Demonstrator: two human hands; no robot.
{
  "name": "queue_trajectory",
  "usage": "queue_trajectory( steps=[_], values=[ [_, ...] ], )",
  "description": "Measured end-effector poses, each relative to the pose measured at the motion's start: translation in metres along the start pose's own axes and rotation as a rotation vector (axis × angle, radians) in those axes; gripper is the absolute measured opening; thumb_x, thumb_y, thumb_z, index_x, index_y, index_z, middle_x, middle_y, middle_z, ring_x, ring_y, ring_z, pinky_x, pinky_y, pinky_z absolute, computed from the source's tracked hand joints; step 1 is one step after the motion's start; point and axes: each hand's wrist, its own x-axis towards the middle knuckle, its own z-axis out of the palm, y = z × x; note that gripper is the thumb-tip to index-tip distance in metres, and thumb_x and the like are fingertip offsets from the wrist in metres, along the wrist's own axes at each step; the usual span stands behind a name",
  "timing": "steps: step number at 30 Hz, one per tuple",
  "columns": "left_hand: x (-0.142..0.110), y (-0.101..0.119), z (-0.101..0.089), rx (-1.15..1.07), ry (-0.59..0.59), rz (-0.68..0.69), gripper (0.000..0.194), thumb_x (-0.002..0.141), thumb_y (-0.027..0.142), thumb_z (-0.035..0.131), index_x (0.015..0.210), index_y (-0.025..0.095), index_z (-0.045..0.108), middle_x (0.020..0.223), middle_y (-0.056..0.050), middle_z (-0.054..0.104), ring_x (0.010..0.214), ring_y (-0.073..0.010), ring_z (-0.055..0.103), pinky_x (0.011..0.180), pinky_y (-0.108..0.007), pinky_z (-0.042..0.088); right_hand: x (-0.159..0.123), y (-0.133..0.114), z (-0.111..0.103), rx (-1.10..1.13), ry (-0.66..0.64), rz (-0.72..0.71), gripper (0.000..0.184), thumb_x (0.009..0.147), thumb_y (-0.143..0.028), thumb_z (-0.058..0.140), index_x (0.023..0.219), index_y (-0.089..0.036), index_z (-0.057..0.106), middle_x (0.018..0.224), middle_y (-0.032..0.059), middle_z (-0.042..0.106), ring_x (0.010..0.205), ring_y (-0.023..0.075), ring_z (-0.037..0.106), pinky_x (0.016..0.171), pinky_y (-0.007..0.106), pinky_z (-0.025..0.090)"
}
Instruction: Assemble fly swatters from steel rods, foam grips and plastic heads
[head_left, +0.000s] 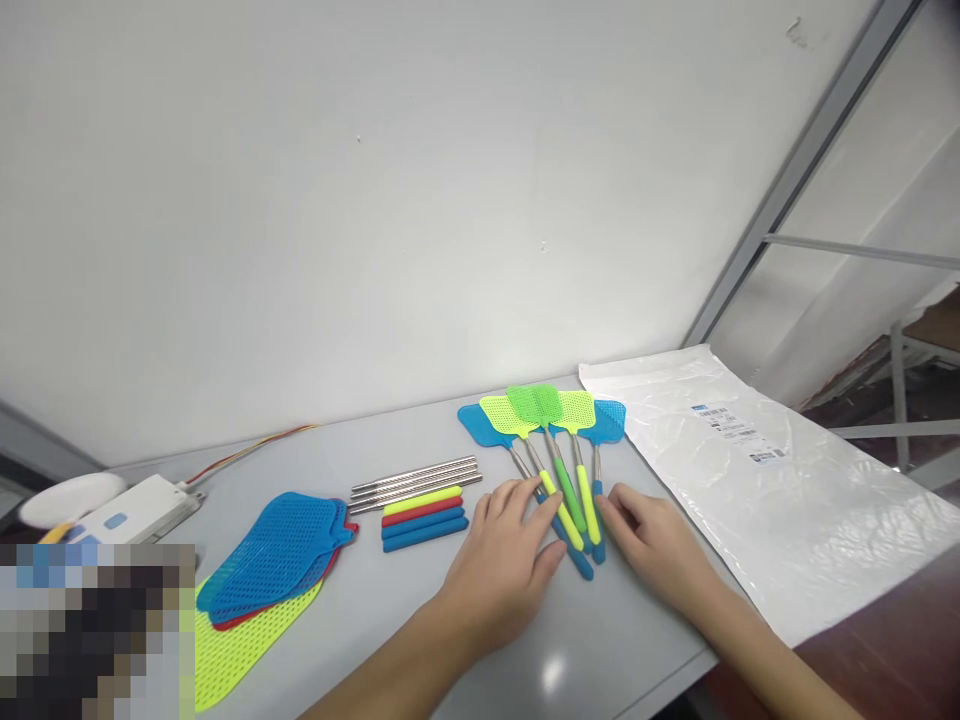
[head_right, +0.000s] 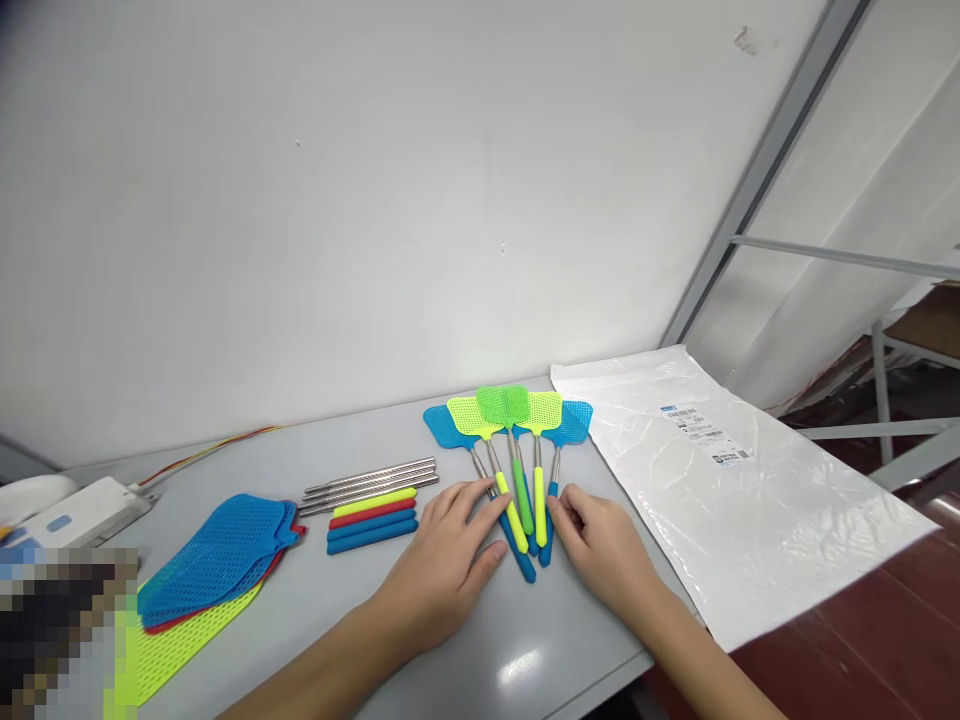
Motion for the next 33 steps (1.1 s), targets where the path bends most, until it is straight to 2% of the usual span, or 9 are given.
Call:
queue_trajectory(
  steps=[7, 15, 18, 23, 27, 29, 30, 31, 33],
  values=[
    [0.001, 0.001, 0.0, 0.022, -0.031, 0.025, 0.05, 0.098, 0.047, 0.036, 0.146, 0.033, 0.037, 0.154, -0.005, 0.032, 0.139, -0.0311, 0.025, 0.111, -0.054, 0.023, -0.001, -0.008, 0.006, 0.025, -0.087, -0.036, 0.036, 0.098, -0.039, 0.036, 0.066, -0.024, 0.031, 0.057, -0.0018, 0.051, 0.051, 0.0156, 0.046, 0.053, 0.029, 0.026],
    [-0.002, 0.004, -0.003, 0.033, -0.035, 0.037, 0.051, 0.098, 0.047, 0.036, 0.145, 0.026, 0.038, 0.153, -0.009, 0.033, 0.138, -0.0311, 0.026, 0.11, -0.052, 0.025, -0.004, -0.004, 0.007, 0.019, -0.074, -0.05, 0.037, 0.097, -0.042, 0.039, 0.066, -0.025, 0.03, 0.055, -0.0032, 0.047, 0.051, 0.0158, 0.046, 0.054, 0.029, 0.028],
    [-0.006, 0.006, -0.009, 0.048, -0.022, 0.089, 0.051, 0.097, 0.045, 0.041, 0.142, 0.021, 0.042, 0.151, -0.011, 0.034, 0.136, -0.0312, 0.029, 0.109, -0.05, 0.028, -0.009, 0.003, 0.008, 0.026, -0.049, -0.093, 0.036, 0.097, -0.043, 0.04, 0.066, -0.025, 0.033, 0.054, -0.0037, 0.045, 0.049, 0.0157, 0.046, 0.053, 0.029, 0.031],
    [-0.019, 0.0, -0.037, 0.181, 0.042, 0.17, 0.039, 0.095, 0.042, 0.048, 0.125, 0.017, 0.055, 0.141, -0.013, 0.046, 0.128, -0.0305, 0.039, 0.105, -0.046, 0.032, -0.014, 0.011, 0.013, -0.066, -0.002, -0.342, 0.03, 0.095, -0.038, 0.046, 0.068, -0.025, 0.043, 0.053, -0.0028, 0.046, 0.045, 0.0151, 0.046, 0.051, 0.029, 0.033],
    [-0.043, -0.023, -0.062, 0.342, 0.07, 0.085, 0.026, 0.096, 0.034, 0.048, 0.111, 0.016, 0.061, 0.13, -0.013, 0.054, 0.122, -0.0289, 0.044, 0.1, -0.045, 0.036, 0.002, -0.004, 0.013, -0.168, 0.011, -0.694, 0.025, 0.093, -0.033, 0.051, 0.069, -0.024, 0.051, 0.053, -0.0018, 0.049, 0.045, 0.0145, 0.048, 0.05, 0.029, 0.032],
    [-0.058, -0.033, -0.069, 0.405, 0.07, 0.012, 0.026, 0.097, 0.031, 0.045, 0.113, 0.017, 0.059, 0.125, -0.012, 0.056, 0.118, -0.0275, 0.047, 0.097, -0.044, 0.038, 0.021, -0.019, 0.01, -0.225, 0.041, -0.773, 0.029, 0.093, -0.036, 0.05, 0.067, -0.024, 0.052, 0.054, -0.0013, 0.051, 0.046, 0.0146, 0.05, 0.051, 0.03, 0.031],
    [-0.065, -0.037, -0.071, 0.423, 0.07, -0.02, 0.026, 0.097, 0.031, 0.044, 0.114, 0.018, 0.059, 0.124, -0.011, 0.056, 0.117, -0.0269, 0.047, 0.097, -0.044, 0.039, 0.032, -0.027, 0.008, -0.262, 0.057, -0.746, 0.033, 0.093, -0.04, 0.047, 0.065, -0.023, 0.051, 0.053, -0.0011, 0.051, 0.046, 0.015, 0.051, 0.051, 0.03, 0.031],
    [-0.07, -0.039, -0.071, 0.43, 0.07, -0.046, 0.026, 0.097, 0.031, 0.044, 0.114, 0.018, 0.058, 0.124, -0.01, 0.056, 0.116, -0.0267, 0.047, 0.096, -0.044, 0.039, 0.044, -0.033, 0.006, -0.305, 0.067, -0.648, 0.036, 0.094, -0.044, 0.044, 0.065, -0.023, 0.05, 0.054, -0.0006, 0.052, 0.047, 0.0155, 0.051, 0.049, 0.029, 0.03],
    [-0.075, -0.038, -0.068, 0.419, 0.064, -0.066, 0.026, 0.097, 0.032, 0.043, 0.115, 0.02, 0.058, 0.127, -0.008, 0.055, 0.117, -0.0266, 0.046, 0.095, -0.045, 0.04, 0.066, -0.043, 0.003, -0.408, 0.06, -0.358, 0.042, 0.093, -0.049, 0.04, 0.06, -0.023, 0.045, 0.049, -0.0011, 0.05, 0.043, 0.0153, 0.047, 0.045, 0.028, 0.026]
  ],
)
